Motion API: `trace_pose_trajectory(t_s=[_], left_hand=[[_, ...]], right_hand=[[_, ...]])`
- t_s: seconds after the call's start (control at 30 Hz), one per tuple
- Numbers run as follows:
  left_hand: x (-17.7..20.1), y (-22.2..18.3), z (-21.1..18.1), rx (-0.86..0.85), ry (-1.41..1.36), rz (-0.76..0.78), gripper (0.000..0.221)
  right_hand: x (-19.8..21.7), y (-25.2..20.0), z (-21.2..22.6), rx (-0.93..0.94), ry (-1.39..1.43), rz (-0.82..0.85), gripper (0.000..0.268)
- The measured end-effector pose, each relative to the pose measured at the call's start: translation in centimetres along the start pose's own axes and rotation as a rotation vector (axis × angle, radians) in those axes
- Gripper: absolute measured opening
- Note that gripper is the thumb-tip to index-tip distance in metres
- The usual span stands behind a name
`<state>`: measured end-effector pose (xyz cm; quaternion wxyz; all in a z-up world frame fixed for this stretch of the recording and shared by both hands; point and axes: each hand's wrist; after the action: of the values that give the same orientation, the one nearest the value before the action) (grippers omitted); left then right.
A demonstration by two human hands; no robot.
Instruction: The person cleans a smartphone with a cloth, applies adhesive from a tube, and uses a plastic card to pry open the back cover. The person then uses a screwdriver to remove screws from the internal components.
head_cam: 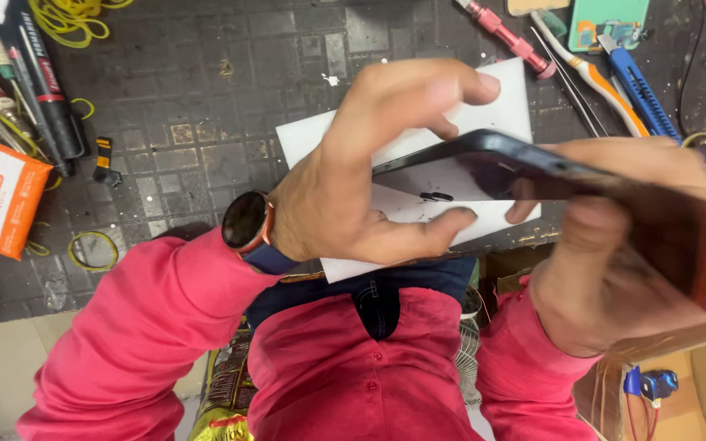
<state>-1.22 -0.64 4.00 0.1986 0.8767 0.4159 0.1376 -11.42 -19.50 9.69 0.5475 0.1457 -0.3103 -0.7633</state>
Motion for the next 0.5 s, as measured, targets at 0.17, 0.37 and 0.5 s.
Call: trace_pose_trajectory(t_s=[0.17, 0.37, 0.5], left_hand=[[0.8, 0.0, 0.6, -0.229, 0.28, -0.007, 0.069], [0.3, 0.0, -0.3, -0.183, 0.471, -0.14, 0.064], [0.8, 0.1, -0.6, -0.199, 0.458, -0.117, 0.063]], right_hand=[[-0.6, 0.1, 0.4, -0.027, 0.001, 0.037, 0.04], [-0.4, -0.1, 0.3, -0.039, 0.015, 0.012, 0.047], [-0.4, -0.8, -0.5, -0.068, 0.103, -0.068, 0.047]])
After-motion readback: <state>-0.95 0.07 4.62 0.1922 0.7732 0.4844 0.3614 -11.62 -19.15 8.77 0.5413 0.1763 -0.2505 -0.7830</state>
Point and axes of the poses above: each hand's wrist, its own y-axis towards the middle knuckle, its own x-axis out of the back of the hand, z = x × y, and after that the axes turned 12 degrees about x, right-handed
